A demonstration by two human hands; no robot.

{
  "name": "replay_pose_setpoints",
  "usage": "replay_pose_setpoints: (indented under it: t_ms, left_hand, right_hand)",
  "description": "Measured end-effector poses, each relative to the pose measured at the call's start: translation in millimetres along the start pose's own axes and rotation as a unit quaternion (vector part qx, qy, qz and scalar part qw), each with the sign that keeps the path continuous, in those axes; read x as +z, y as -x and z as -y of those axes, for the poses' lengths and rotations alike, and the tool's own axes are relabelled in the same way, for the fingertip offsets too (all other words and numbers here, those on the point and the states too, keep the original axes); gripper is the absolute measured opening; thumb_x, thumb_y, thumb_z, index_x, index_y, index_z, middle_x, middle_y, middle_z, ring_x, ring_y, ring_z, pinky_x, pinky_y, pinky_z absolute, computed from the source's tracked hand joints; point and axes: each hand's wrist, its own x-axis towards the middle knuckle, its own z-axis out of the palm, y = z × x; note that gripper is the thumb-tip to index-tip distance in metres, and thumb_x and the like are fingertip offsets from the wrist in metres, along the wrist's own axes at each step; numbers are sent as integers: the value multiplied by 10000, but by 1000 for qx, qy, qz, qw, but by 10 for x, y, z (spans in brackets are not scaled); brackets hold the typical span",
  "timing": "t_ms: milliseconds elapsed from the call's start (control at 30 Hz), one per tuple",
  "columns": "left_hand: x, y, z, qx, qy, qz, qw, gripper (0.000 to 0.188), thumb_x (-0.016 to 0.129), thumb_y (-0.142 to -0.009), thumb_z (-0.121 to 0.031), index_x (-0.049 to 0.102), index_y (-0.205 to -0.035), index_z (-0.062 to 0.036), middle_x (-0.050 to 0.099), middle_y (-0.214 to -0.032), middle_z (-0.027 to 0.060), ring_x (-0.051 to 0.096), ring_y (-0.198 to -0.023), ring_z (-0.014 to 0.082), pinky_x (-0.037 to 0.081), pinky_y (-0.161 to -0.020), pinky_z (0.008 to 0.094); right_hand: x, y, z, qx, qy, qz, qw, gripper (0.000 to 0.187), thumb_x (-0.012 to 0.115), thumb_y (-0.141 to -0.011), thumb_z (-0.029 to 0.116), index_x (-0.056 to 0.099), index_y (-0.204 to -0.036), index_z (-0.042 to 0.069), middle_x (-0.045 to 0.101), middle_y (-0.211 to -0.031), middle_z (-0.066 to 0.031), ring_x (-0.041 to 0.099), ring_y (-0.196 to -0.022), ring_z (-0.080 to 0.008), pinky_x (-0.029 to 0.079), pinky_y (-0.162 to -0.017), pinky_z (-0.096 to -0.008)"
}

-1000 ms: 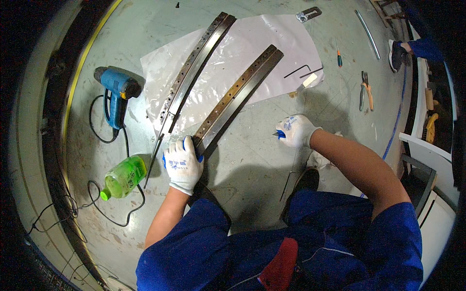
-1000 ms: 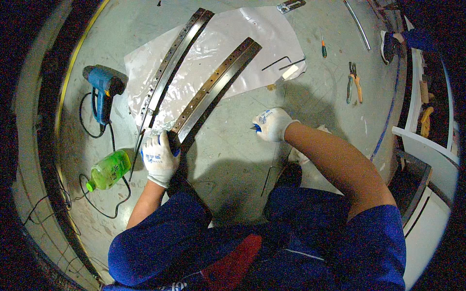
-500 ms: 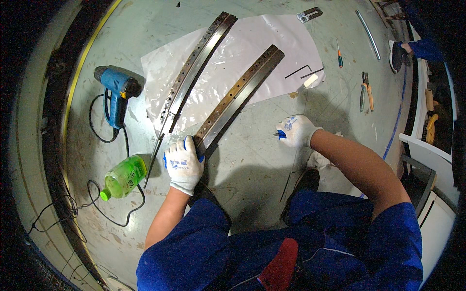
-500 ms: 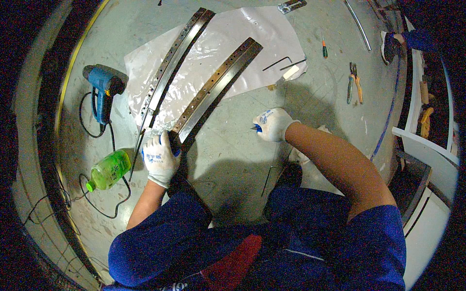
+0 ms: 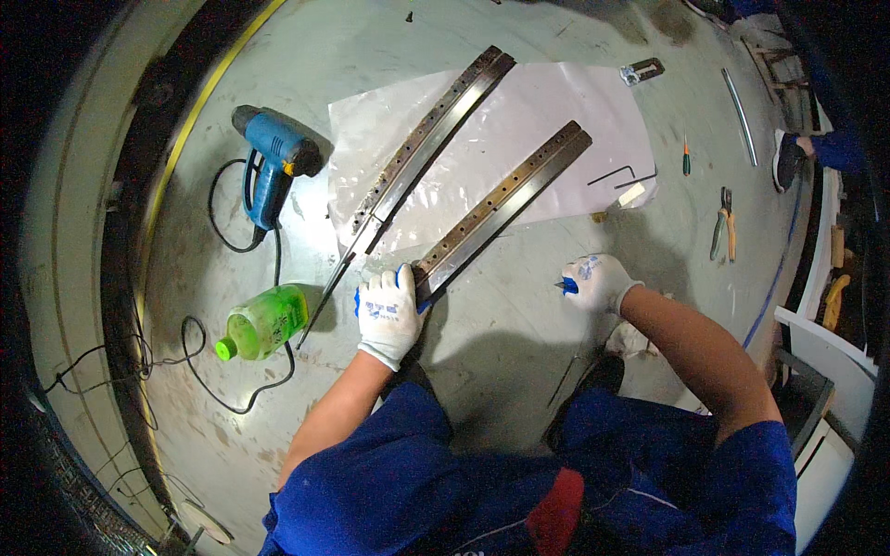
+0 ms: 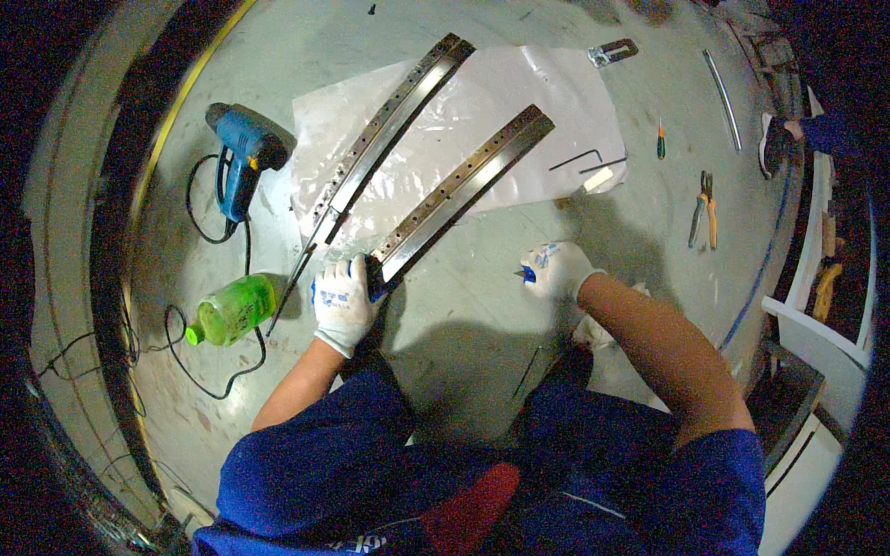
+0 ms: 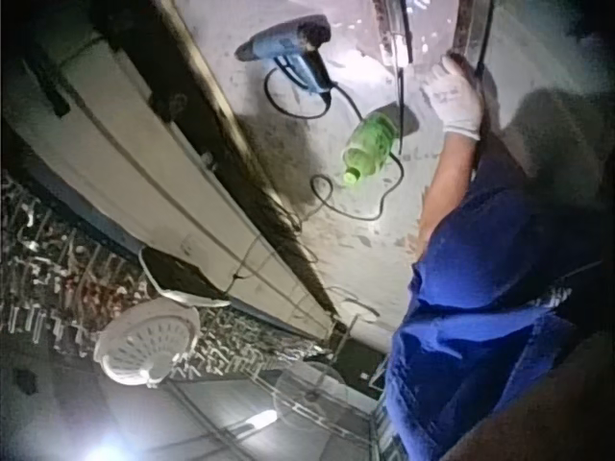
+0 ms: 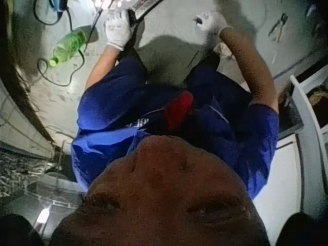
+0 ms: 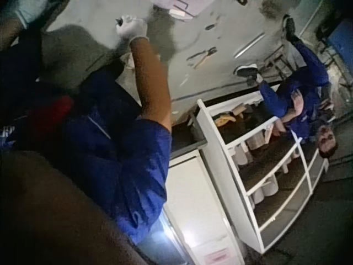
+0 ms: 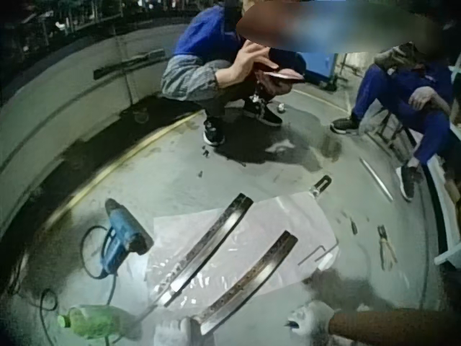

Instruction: The person sits on the floor and assembles long metal parts by inserting small metal pins into holes along their length. They use a cloth to wipe the parts and handle the pins with gloved hands.

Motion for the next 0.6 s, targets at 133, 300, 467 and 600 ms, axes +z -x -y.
replay_pose_setpoints:
  t_ms: [133, 300, 467, 600]
  left_hand:
    - [44, -27, 4, 0, 7, 13, 1000, 687, 776, -817, -379, 548, -1353, -16, 618, -1108, 168, 595, -1064, 330, 445, -920, 484]
    - [158, -27, 24, -3, 18, 10, 1000, 707, 770, -828, -414, 540, -1365, -15, 612, -1129, 176, 586, -1085, 339, 443, -939, 487]
    - [64, -35, -12, 11, 21, 7, 1000, 659, 770, -822, -408, 563, -1319, -26, 621, -1108, 169, 595, -1071, 336, 446, -929, 485]
    - [-136, -79, 4, -12, 76, 36, 996, 655, 794, -803, -442, 581, -1280, -46, 621, -1107, 174, 596, -1092, 351, 453, -953, 489]
  right_hand:
    - [-73, -15, 33, 18, 1, 37, 999, 256, 668, -790, 349, 696, -871, 108, 724, -852, -136, 713, -799, -353, 560, -710, -492]
    - [-110, -20, 47, 27, -6, 49, 998, 282, 675, -786, 375, 705, -892, 115, 735, -890, -135, 717, -822, -357, 563, -733, -489]
    - [-143, -31, 42, 41, 3, 77, 996, 284, 675, -785, 381, 719, -907, 128, 744, -896, -127, 727, -848, -348, 569, -746, -484]
    - [-221, -54, 105, 42, -9, 84, 996, 277, 661, -796, 371, 725, -914, 128, 746, -896, -129, 728, -853, -348, 570, -751, -487]
